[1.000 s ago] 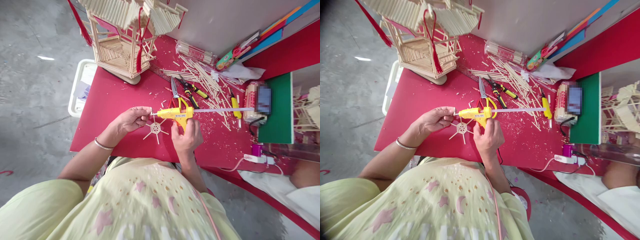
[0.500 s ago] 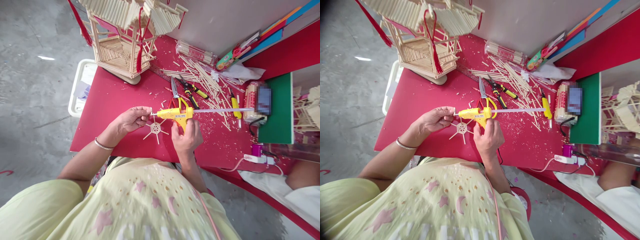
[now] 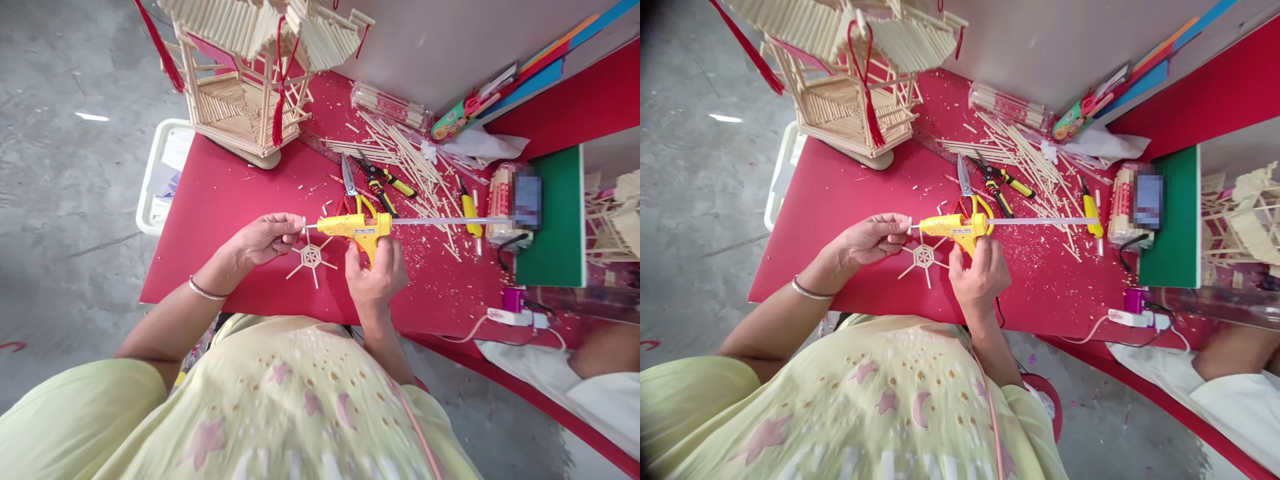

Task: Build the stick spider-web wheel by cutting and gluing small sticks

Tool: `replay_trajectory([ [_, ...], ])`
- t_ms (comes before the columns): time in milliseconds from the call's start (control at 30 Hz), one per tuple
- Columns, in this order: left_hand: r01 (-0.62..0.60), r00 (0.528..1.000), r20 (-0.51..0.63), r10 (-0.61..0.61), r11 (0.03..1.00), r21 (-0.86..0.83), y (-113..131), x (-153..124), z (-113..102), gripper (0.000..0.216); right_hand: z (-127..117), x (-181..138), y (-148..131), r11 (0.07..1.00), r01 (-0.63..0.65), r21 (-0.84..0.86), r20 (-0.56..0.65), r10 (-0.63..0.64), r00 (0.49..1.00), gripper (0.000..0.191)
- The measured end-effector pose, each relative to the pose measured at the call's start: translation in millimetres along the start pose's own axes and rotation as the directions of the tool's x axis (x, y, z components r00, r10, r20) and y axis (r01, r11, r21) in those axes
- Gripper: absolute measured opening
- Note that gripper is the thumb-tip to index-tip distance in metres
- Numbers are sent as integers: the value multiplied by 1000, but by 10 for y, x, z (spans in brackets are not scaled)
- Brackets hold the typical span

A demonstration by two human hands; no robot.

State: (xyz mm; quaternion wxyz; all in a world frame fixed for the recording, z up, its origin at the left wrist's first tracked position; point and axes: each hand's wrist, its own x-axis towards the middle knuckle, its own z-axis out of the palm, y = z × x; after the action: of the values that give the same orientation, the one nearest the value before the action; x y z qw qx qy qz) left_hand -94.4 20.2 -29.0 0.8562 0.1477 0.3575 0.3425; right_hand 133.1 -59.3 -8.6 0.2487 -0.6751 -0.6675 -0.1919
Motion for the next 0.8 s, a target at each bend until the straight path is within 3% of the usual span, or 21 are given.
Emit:
replay_trajectory([
  [233,-25,999,30,22,993,119,-9,-36,36,28,9,33,18,1000,-17,-11,-23,17,1000,37],
  [800,-43,999,39,38,990,137,-17,-39,30,28,9,45,21,1000,-20,-21,10,20,1000,33],
])
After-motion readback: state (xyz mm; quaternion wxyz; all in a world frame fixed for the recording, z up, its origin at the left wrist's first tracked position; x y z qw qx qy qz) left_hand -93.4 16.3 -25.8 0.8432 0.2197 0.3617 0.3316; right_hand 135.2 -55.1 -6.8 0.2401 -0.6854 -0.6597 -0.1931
